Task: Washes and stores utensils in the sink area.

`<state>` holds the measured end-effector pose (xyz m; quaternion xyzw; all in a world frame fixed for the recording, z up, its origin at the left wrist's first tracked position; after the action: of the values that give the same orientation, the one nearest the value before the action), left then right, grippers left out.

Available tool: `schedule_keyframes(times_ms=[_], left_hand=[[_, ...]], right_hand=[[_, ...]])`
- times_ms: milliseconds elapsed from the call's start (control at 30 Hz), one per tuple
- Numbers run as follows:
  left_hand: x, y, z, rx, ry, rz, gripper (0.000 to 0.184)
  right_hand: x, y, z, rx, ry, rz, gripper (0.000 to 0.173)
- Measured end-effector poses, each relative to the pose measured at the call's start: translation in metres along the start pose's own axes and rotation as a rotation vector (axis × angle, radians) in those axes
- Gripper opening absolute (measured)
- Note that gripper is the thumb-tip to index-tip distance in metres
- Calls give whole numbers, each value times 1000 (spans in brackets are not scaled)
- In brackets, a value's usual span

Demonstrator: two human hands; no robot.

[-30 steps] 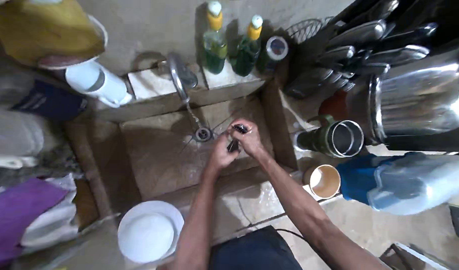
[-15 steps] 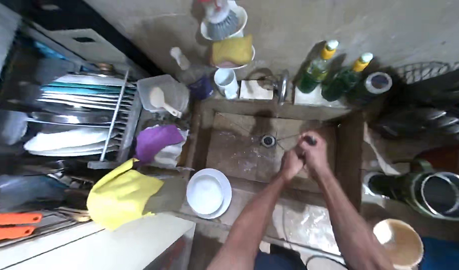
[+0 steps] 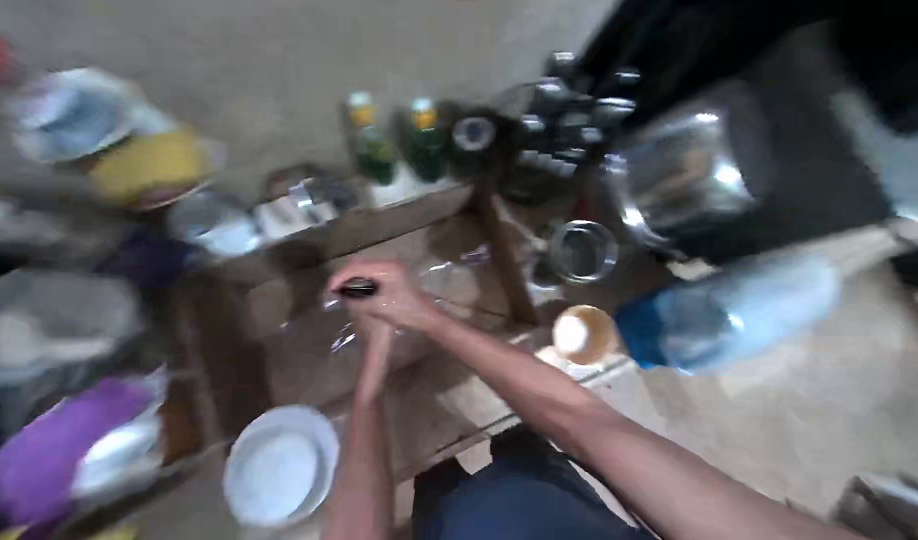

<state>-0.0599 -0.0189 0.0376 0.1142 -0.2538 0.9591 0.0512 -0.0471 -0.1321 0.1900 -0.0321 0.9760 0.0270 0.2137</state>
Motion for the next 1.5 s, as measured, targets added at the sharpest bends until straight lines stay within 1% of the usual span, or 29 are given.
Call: schedule_keyframes(times_ms=[33, 67, 133, 167, 233, 300, 400, 467, 533, 600, 667, 700, 733, 767, 833, 867, 933, 1000, 1067, 1100, 1133, 1167, 1200, 1233, 1267, 1333, 1400, 1467, 1500], left_hand=[[-6, 19, -25, -18, 6, 10, 52], [-10, 27, -33, -18, 54, 34, 51], [-2, 29, -18, -16, 131, 37, 60], [9, 24, -5, -49, 128, 30, 62], [9, 11, 27, -85, 145, 71, 59], [14, 3, 42, -74, 169, 95, 62], [33, -3, 57, -89, 192, 65, 66], [47, -4, 65, -71, 234, 47, 66], [58, -9, 87, -34, 350, 46, 60], [71, -12, 108, -67, 441, 14, 55], [82, -10, 120, -79, 500, -20, 49], [85, -7, 126, -27, 559, -26, 49], [89, -3, 135, 45, 636, -24, 51], [94, 3, 144, 115, 698, -35, 56], [108, 12, 157, 271, 700, -79, 61], [111, 19, 161, 325, 736, -124, 59], [113, 37, 160, 364, 857, -172, 57], [124, 57, 171, 459, 829, -219, 45], [164, 71, 210, 532, 740, -223, 34], [190, 80, 236, 467, 752, -247, 29], [224, 89, 264, 409, 456, -294, 31], [247, 98, 283, 430, 254, -255, 35], [256, 110, 290, 519, 258, -224, 34], [252, 126, 287, 671, 522, -367, 31], [239, 142, 277, 696, 946, -475, 28], [228, 173, 253, 489, 752, -336, 36], [227, 204, 237, 441, 854, -284, 42], [242, 238, 232, 548, 938, -362, 41], [263, 250, 240, 519, 924, -385, 39]], right_hand=[[14, -7, 18, 29, 318, -40, 18], [21, -13, 25, 25, 541, -53, 21], [31, -18, 15, 21, 725, -80, 24], [38, -18, 1, -1, 742, -72, 25], [34, -20, -12, -50, 655, 3, 25], [33, -19, -22, -28, 589, 39, 27], [44, -21, -78, 106, 614, 59, 30], [51, -19, -90, 215, 513, 86, 40], [56, -22, -102, 326, 464, 80, 55], [67, -31, -110, 377, 458, 108, 50], [82, -39, -132, 362, 537, 102, 47], [91, -41, -145, 308, 585, 106, 47], [95, -44, -145, 266, 578, 117, 45], [96, -49, -137, 245, 479, 138, 44], [92, -61, -109, 293, 153, 177, 45], [93, -68, -107, 366, 61, 199, 44], [101, -83, -117, 605, -19, 255, 43], [114, -98, -131, 775, -45, 271, 40], [130, -114, -143, 836, -120, 287, 35], [139, -123, -150, 836, -151, 291, 32], [148, -134, -158, 827, -146, 288, 27], [156, -146, -165, 815, -130, 279, 25], [163, -158, -173, 808, -115, 259, 23], [171, -170, -179, 812, -95, 233, 24], [180, -182, -186, 827, -78, 203, 25], [201, -207, -200, 844, -81, 167, 25], [227, -233, -220, 804, -99, 157, 26], [256, -261, -241, 749, -103, 154, 28], [271, -276, -250, 723, -108, 159, 30]])
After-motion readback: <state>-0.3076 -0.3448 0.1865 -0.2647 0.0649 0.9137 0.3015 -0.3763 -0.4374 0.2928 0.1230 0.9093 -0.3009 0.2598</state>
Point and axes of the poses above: each hand's wrist, its own x-axis away from the middle knuckle, its own y-axis out of the palm, z = x × y, the point moved 9 cm from there along -x, towards the middle knuckle, and after that the axes turned 6 degrees about y, right-handed, at the moved point
